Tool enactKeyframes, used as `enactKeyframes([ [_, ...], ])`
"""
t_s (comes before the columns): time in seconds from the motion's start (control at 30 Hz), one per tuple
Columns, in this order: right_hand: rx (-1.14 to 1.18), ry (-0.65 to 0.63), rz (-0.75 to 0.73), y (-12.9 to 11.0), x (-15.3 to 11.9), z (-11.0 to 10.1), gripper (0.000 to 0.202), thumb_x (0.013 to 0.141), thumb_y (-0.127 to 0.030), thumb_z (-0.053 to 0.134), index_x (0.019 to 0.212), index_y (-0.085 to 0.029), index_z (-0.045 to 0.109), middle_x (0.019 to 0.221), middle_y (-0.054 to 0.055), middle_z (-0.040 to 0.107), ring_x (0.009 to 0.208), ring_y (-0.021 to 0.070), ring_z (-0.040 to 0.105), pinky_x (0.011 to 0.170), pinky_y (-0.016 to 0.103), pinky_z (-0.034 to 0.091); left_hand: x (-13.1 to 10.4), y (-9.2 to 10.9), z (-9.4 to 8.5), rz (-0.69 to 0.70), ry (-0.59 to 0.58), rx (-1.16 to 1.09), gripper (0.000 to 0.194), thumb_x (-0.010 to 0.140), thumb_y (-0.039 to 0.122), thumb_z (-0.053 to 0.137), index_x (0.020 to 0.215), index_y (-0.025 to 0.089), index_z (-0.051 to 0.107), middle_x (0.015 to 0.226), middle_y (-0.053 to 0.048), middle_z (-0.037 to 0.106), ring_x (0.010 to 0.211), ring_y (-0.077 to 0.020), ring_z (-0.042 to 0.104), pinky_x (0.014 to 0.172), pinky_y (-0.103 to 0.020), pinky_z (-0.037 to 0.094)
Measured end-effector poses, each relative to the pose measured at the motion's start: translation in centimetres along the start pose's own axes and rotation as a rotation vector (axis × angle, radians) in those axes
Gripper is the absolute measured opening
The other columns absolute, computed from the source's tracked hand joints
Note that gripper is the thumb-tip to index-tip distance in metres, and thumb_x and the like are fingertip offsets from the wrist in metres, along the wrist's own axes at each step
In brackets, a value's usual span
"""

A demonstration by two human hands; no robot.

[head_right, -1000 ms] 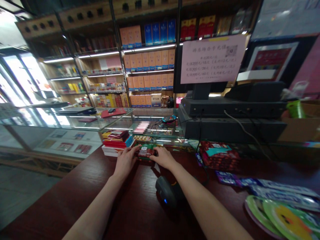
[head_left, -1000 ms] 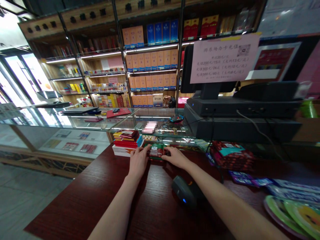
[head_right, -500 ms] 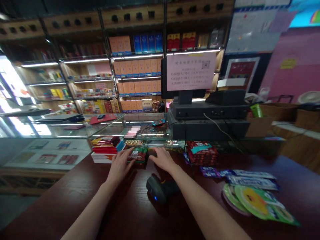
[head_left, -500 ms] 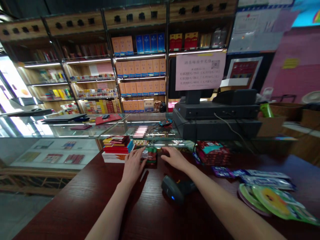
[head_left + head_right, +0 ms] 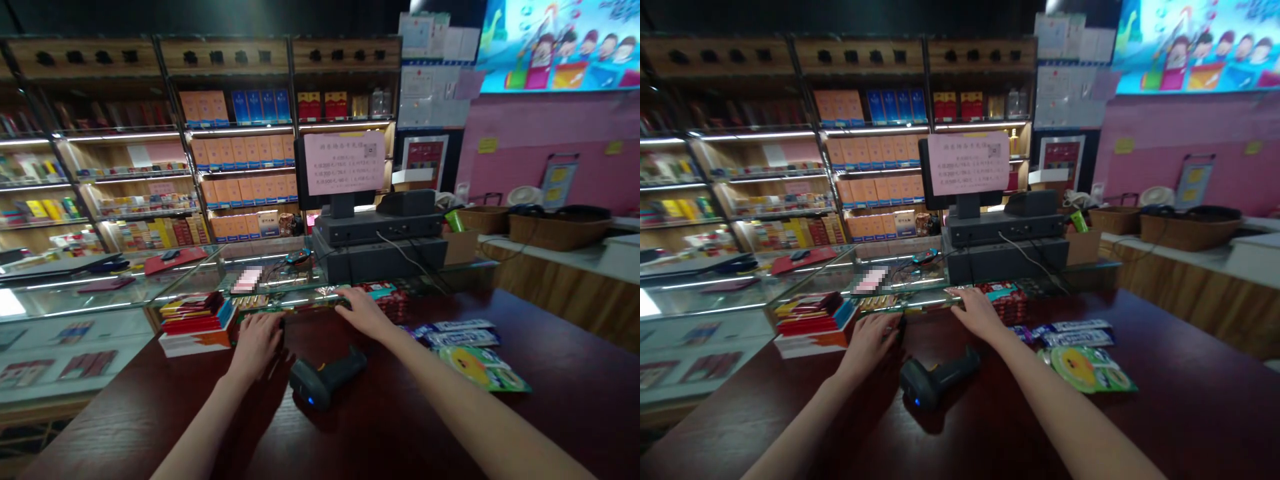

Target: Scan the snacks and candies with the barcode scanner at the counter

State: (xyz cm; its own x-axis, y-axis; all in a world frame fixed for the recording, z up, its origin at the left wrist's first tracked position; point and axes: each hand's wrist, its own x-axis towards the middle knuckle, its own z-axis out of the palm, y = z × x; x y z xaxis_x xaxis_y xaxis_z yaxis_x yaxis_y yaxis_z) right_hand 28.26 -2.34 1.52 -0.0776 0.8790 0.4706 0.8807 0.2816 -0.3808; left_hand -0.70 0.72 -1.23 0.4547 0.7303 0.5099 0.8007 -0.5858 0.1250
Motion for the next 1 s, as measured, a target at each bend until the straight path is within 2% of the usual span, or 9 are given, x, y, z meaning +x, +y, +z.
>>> enactKeyframes([
  [0.27,-0.114,0.017,0.105,4.2,-1.2,-4.0,0.039,0.087,-0.027,0.058,0.124,-0.018,0.066,0.12,0.01,0.07,0.117,0.0261,0.059,0.101,0.037,0.043,3.8,3.5,1.0,0.152,-0.069,-0.042,0.037,0.089,0.021,0.055,0.126,0.026,0.06,0.117,-0.006,0.069,0.116,-0.0261,0.055,0.105,-0.045,0.033],
  [0.57,-0.221,-0.013,0.28,8.6,-2.3,-6.9,0.04,0.089,-0.032,0.055,0.127,-0.021,0.064,0.123,0.008,0.069,0.118,0.0269,0.058,0.098,0.036,0.044,7.8,9.4,1.9,0.259,-0.224,-0.044,0.042,0.088,0.023,0.056,0.13,0.025,0.057,0.125,-0.008,0.067,0.119,-0.0262,0.055,0.107,-0.046,0.032],
  [0.7,-0.229,-0.025,0.354,11.0,-2.5,-7.4,0.039,0.09,-0.032,0.052,0.127,-0.022,0.064,0.126,0.008,0.068,0.12,0.0291,0.057,0.097,0.039,0.044,9.4,11.1,3.4,0.245,-0.258,-0.126,0.044,0.087,0.025,0.057,0.131,0.025,0.055,0.133,-0.008,0.063,0.124,-0.0265,0.054,0.109,-0.046,0.034],
  [0.83,-0.221,-0.029,0.421,13.2,-2.5,-7.2,0.038,0.091,-0.03,0.051,0.126,-0.022,0.065,0.129,0.009,0.067,0.123,0.0286,0.057,0.098,0.039,0.045,10.8,12.2,5.2,0.147,-0.297,-0.314,0.05,0.083,0.025,0.061,0.133,0.025,0.054,0.134,-0.009,0.062,0.127,-0.0295,0.054,0.109,-0.05,0.036],
  [1.0,-0.195,-0.03,0.468,15.0,-2.2,-6.8,0.036,0.09,-0.029,0.053,0.121,-0.022,0.068,0.125,0.009,0.07,0.117,0.027,0.062,0.097,0.037,0.046,12.4,13.1,7.4,0.114,-0.328,-0.468,0.053,0.082,0.018,0.06,0.134,0.023,0.053,0.132,-0.008,0.064,0.125,-0.0236,0.058,0.109,-0.042,0.042],
])
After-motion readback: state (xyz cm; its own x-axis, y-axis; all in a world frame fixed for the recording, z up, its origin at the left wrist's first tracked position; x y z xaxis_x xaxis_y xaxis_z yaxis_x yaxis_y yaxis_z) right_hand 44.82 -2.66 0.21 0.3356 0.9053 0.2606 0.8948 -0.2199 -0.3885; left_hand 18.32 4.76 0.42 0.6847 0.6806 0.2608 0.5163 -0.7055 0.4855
